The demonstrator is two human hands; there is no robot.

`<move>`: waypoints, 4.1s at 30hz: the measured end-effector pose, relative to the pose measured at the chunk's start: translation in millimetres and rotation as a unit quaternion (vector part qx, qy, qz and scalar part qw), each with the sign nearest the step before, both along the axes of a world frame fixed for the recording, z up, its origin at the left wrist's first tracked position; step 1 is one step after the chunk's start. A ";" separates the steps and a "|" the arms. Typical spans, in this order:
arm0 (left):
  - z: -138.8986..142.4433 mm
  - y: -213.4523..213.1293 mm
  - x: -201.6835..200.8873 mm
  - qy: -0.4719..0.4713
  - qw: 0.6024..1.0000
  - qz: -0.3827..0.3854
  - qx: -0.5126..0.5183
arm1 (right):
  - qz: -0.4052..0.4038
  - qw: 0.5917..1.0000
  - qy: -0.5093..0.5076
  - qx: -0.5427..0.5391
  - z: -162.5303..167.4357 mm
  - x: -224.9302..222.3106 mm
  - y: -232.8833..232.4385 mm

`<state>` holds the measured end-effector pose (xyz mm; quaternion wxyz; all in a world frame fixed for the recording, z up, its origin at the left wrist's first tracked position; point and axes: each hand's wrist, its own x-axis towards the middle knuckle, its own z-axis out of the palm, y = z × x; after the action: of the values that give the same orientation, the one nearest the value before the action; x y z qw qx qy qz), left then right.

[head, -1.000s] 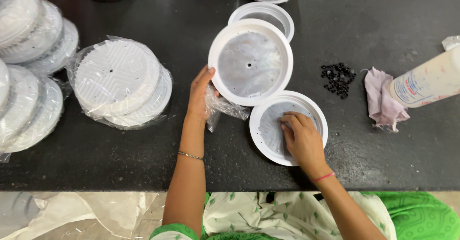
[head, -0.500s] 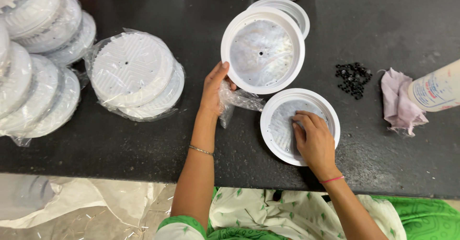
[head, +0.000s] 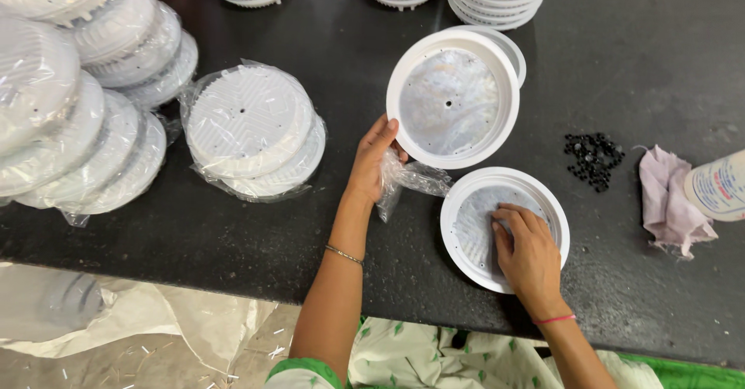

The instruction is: The person wipes white plastic light fixture covers with a cloth, wraps each cover in clear plastic film, and stacks the wrapped covers on the work table. They handle the parts one at a time, turning them over to wrap the plastic fully around each piece.

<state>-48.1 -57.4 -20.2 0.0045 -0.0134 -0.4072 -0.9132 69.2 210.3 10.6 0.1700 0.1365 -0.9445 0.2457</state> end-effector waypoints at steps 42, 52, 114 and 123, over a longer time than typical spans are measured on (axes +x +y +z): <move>22.0 -49.1 27.5 -0.256 0.960 -0.028 -0.108 | -0.122 0.891 -0.201 -0.389 -22.6 -34.0 117.6; 34.2 7.9 26.1 -0.151 0.917 -0.229 -0.291 | -0.189 0.788 -0.090 -0.579 37.2 -166.3 143.7; 16.0 29.9 33.9 -0.047 0.915 -0.265 -0.302 | -0.170 0.978 -0.110 0.056 89.3 -135.0 327.9; 23.9 35.4 38.3 -0.078 0.899 -0.232 -0.363 | -0.157 0.955 -0.013 0.253 103.3 -127.2 306.1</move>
<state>-9.9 -22.0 3.7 -0.2441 -0.0371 -0.6945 -0.6758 -58.0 516.4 113.9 0.1536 0.0219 -0.9875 -0.0293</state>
